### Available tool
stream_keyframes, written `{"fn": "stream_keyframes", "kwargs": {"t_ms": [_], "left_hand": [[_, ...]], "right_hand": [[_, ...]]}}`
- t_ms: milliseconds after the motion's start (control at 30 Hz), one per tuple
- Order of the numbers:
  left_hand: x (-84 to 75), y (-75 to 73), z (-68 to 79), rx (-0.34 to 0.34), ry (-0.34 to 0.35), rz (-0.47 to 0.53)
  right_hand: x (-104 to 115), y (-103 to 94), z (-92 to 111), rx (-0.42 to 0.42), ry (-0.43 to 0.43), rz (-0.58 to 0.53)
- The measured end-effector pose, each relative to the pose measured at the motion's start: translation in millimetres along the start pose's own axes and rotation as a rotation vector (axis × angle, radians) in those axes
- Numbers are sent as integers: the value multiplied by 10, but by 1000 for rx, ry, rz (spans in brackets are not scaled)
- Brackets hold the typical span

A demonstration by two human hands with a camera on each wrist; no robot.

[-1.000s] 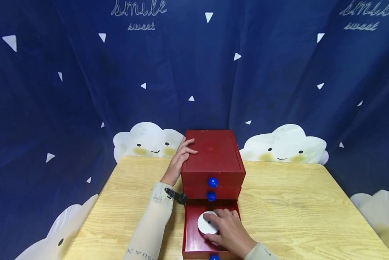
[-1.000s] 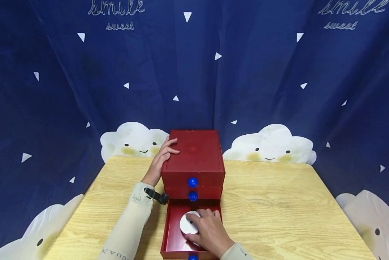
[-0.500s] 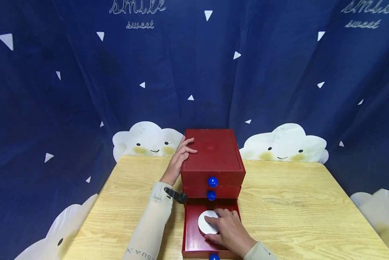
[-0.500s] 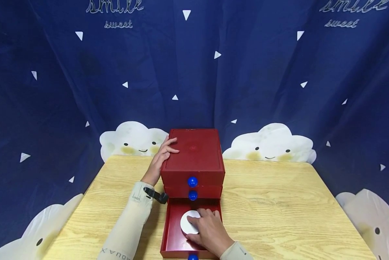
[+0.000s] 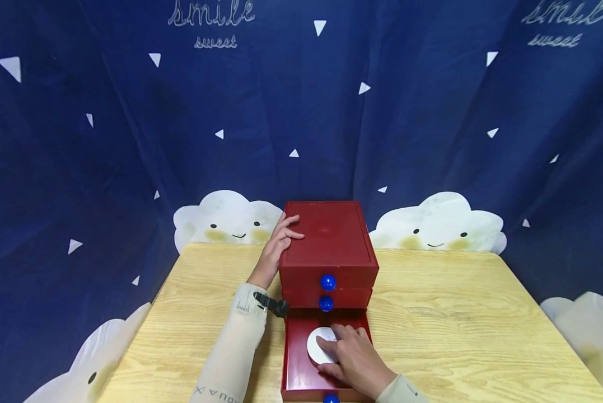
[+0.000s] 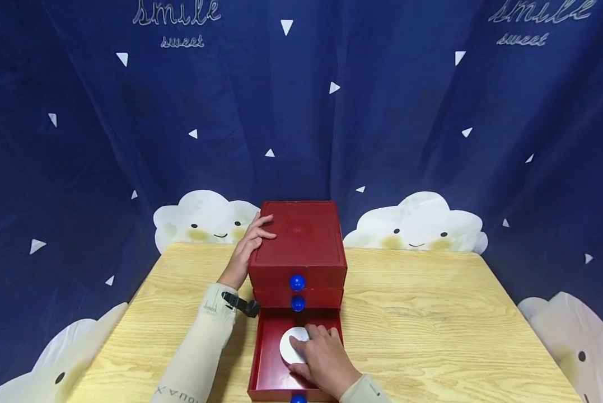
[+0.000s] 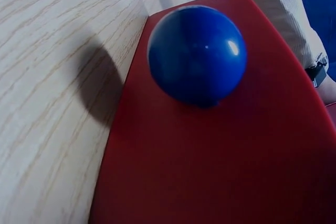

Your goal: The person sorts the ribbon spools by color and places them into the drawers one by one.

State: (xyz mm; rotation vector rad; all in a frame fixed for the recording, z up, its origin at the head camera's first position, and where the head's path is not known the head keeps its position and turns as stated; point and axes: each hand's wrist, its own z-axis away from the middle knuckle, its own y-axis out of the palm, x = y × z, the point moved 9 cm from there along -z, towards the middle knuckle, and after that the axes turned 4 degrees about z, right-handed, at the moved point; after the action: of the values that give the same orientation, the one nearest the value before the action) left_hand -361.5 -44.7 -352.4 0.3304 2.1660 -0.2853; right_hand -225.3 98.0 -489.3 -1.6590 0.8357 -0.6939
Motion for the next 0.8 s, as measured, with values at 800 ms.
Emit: {"fn": "stream_keyframes", "kwargs": {"t_ms": [800], "left_hand": [[126,-32,-1,-15,39,-2]], "right_hand": [[-43,-12,-8,1,46,-54]]}}
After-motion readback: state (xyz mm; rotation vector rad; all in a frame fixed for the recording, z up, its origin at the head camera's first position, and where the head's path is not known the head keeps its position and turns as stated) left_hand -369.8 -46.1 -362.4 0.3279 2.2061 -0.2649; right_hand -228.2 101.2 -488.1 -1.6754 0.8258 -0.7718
